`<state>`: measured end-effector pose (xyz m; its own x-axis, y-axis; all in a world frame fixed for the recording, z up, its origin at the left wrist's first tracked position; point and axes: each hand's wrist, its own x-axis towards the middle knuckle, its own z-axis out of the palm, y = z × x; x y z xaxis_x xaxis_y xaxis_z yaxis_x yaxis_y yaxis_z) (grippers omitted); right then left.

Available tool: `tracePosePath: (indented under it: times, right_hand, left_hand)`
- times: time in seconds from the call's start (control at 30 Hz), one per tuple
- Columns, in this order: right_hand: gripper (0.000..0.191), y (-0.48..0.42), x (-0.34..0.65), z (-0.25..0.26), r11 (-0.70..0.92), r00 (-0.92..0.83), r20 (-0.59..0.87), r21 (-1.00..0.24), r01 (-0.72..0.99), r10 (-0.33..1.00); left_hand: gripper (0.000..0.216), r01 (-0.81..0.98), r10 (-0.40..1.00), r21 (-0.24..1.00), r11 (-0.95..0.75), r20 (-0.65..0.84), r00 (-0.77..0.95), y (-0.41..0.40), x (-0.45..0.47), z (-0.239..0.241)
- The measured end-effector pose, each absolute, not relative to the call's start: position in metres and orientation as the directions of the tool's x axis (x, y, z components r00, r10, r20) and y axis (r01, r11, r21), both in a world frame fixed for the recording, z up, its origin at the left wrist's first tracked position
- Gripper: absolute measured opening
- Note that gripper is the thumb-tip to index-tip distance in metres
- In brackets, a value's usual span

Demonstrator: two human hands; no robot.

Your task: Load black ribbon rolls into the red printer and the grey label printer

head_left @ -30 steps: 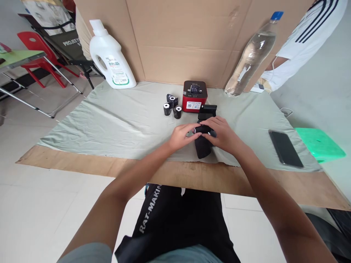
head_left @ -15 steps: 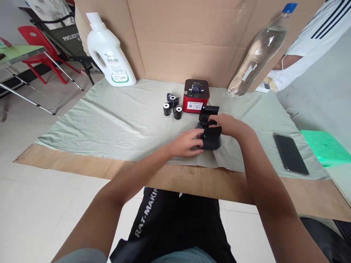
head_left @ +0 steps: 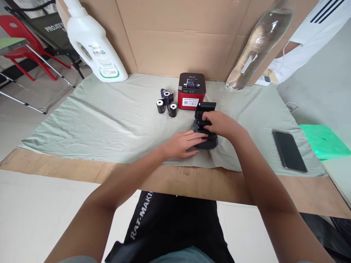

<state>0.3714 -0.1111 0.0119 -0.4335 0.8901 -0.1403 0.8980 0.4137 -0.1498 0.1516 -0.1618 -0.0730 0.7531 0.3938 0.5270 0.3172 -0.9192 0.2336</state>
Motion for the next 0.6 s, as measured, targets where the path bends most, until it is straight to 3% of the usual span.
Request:
tracePosePath:
  times: [0.13,0.23,0.37,0.5,0.6]
  right_hand:
    - [0.019,-0.114,0.371,0.015,0.397,-0.403,-0.095,-0.082,0.914,0.910]
    - [0.016,-0.112,0.375,0.021,0.387,-0.385,0.050,-0.202,0.900,0.922]
    - [0.035,-0.106,0.381,0.022,0.373,-0.272,0.319,-0.319,0.871,0.908]
    - [0.029,-0.102,0.384,0.022,0.377,-0.277,0.284,-0.404,0.834,0.918]
    - [0.018,-0.103,0.386,0.025,0.384,-0.399,0.072,-0.470,0.795,0.914]
  left_hand:
    - [0.045,0.312,0.371,0.201,-0.928,0.545,0.752,-0.163,0.152,-0.073]
    - [0.046,0.312,0.354,0.173,-0.934,0.558,0.751,-0.165,0.152,-0.071]
    - [0.047,0.325,0.356,0.154,-0.933,0.532,0.769,-0.169,0.154,-0.068]
    - [0.046,0.307,0.316,0.112,-0.945,0.546,0.776,-0.170,0.155,-0.066]
    - [0.042,0.295,0.280,0.072,-0.953,0.586,0.761,-0.171,0.155,-0.067]
